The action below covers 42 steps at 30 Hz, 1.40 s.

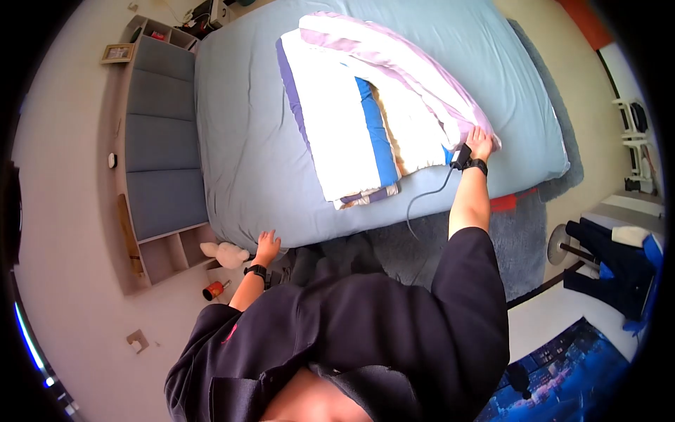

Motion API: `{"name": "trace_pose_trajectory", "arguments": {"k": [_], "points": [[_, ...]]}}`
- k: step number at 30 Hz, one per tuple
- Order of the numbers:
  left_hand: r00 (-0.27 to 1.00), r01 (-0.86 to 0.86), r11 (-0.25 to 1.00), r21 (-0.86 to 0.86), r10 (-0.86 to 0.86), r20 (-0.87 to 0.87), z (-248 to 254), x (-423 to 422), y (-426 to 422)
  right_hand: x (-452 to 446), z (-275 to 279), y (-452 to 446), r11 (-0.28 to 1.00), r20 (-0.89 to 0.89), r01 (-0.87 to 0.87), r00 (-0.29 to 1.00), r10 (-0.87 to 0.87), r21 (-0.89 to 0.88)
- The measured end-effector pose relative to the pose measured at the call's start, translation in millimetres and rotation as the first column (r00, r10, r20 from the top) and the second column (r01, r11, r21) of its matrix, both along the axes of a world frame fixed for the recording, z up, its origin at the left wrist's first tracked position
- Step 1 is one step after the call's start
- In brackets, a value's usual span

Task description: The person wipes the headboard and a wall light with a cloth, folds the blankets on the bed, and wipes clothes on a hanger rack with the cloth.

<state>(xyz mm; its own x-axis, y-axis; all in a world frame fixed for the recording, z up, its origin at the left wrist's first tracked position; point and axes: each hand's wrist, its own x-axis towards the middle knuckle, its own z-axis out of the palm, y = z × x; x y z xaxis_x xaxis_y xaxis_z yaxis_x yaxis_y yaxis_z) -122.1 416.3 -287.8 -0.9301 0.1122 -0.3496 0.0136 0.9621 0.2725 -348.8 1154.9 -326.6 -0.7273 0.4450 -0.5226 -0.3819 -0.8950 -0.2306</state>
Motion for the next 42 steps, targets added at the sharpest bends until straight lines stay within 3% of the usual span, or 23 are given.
{"name": "trace_pose_trajectory", "arguments": {"k": [3, 4, 5, 7, 8, 9, 11, 14, 15, 20, 22, 25, 27, 30, 32, 33, 34, 35, 36, 37, 40, 41, 42], "points": [[0.996, -0.065, 0.998, 0.019, 0.063, 0.065, 3, -7, 10, 66, 27, -61, 0.941, 0.225, 0.297, 0.918, -0.328, 0.161], [0.992, -0.064, 0.998, 0.013, 0.062, 0.11, -2, -8, 7, 87, -6, -65, 0.982, 0.344, 0.129, 0.924, -0.17, 0.139], [0.993, -0.054, 0.998, 0.013, 0.052, 0.105, -8, -11, 7, 119, -60, -60, 0.958, 0.305, -0.285, 0.916, 0.26, 0.038], [0.978, -0.02, 1.0, 0.015, 0.016, 0.208, -23, -12, 8, 170, -13, -138, 0.77, 0.53, -0.635, 0.677, 0.511, 0.069], [0.977, -0.007, 1.0, 0.016, 0.004, 0.213, -17, -17, 17, 214, -93, -131, 0.702, 0.447, -0.712, 0.636, 0.629, 0.025], [0.963, -0.02, 0.999, -0.038, 0.029, 0.267, -8, -24, 32, 237, -48, -172, 0.615, 0.72, -0.788, 0.405, 0.563, -0.038], [0.948, -0.008, 0.996, -0.087, 0.035, 0.315, 2, -46, 68, 290, -59, -199, 0.369, 0.585, -0.905, 0.185, 0.79, -0.213], [0.97, 0.069, 0.996, -0.051, -0.055, 0.236, -2, -87, 133, 371, -65, -224, 0.325, 0.45, -0.883, 0.152, 0.88, -0.338], [0.979, 0.183, 0.979, -0.093, -0.173, 0.104, -4, -102, 162, 385, -28, -241, 0.495, 0.636, -0.846, 0.273, 0.721, -0.197], [0.741, 0.642, 0.766, -0.02, -0.627, -0.238, -22, -179, 320, 481, -27, -229, 0.379, 0.912, -0.925, 0.141, 0.386, -0.017], [0.586, 0.78, 0.619, -0.092, -0.774, -0.239, -30, -186, 363, 505, -20, -222, 0.432, 0.924, -0.898, 0.09, 0.372, -0.086], [0.648, 0.736, 0.598, -0.319, -0.758, 0.074, -101, -179, 413, 558, -21, -210, 0.452, 0.914, -0.877, 0.036, 0.403, -0.164], [0.664, 0.728, 0.607, -0.319, -0.741, 0.103, -85, -182, 412, 565, -18, -202, 0.433, 0.917, -0.873, -0.042, 0.397, -0.227], [0.711, 0.685, 0.684, -0.251, -0.703, 0.021, -51, -203, 360, 549, -11, -195, 0.345, 0.876, -0.923, 0.019, 0.481, -0.169], [0.766, 0.597, 0.803, -0.009, -0.573, -0.291, -6, -219, 284, 547, -59, -168, 0.213, 0.835, -0.975, 0.071, 0.545, -0.056], [0.835, 0.525, 0.849, -0.06, -0.527, -0.157, 26, -233, 235, 550, -92, -161, 0.131, 0.809, -0.99, 0.122, 0.575, 0.056], [0.933, 0.276, 0.955, -0.109, -0.293, -0.208, 85, -228, 184, 502, -53, -177, 0.272, 0.866, -0.962, 0.138, 0.481, 0.002], [0.977, 0.009, 0.998, -0.058, -0.021, -0.21, 94, -227, 120, 481, -66, -162, 0.03, 0.813, -0.985, 0.157, 0.56, 0.169], [0.931, -0.214, 0.976, 0.049, 0.219, -0.29, 108, -209, 56, 432, -22, -180, 0.093, 0.905, -0.996, 0.053, 0.421, 0.014], [0.803, -0.221, 0.959, 0.179, 0.283, -0.525, 123, -173, 6, 404, -9, -188, 0.177, 0.899, -0.982, 0.135, 0.418, 0.065], [0.882, -0.457, 0.878, -0.14, 0.428, -0.195, 50, -51, -112, 333, -14, -183, -0.073, 0.922, -0.996, 0.017, 0.386, 0.048], [0.976, -0.124, 0.784, -0.609, 0.207, 0.068, 19, 4, -138, 312, -17, -182, -0.207, 0.928, -0.971, 0.037, 0.372, 0.121], [0.923, 0.123, 0.746, -0.655, 0.156, 0.351, 0, 52, -142, 290, -9, -184, -0.295, 0.942, -0.946, 0.03, 0.335, 0.135]]}}
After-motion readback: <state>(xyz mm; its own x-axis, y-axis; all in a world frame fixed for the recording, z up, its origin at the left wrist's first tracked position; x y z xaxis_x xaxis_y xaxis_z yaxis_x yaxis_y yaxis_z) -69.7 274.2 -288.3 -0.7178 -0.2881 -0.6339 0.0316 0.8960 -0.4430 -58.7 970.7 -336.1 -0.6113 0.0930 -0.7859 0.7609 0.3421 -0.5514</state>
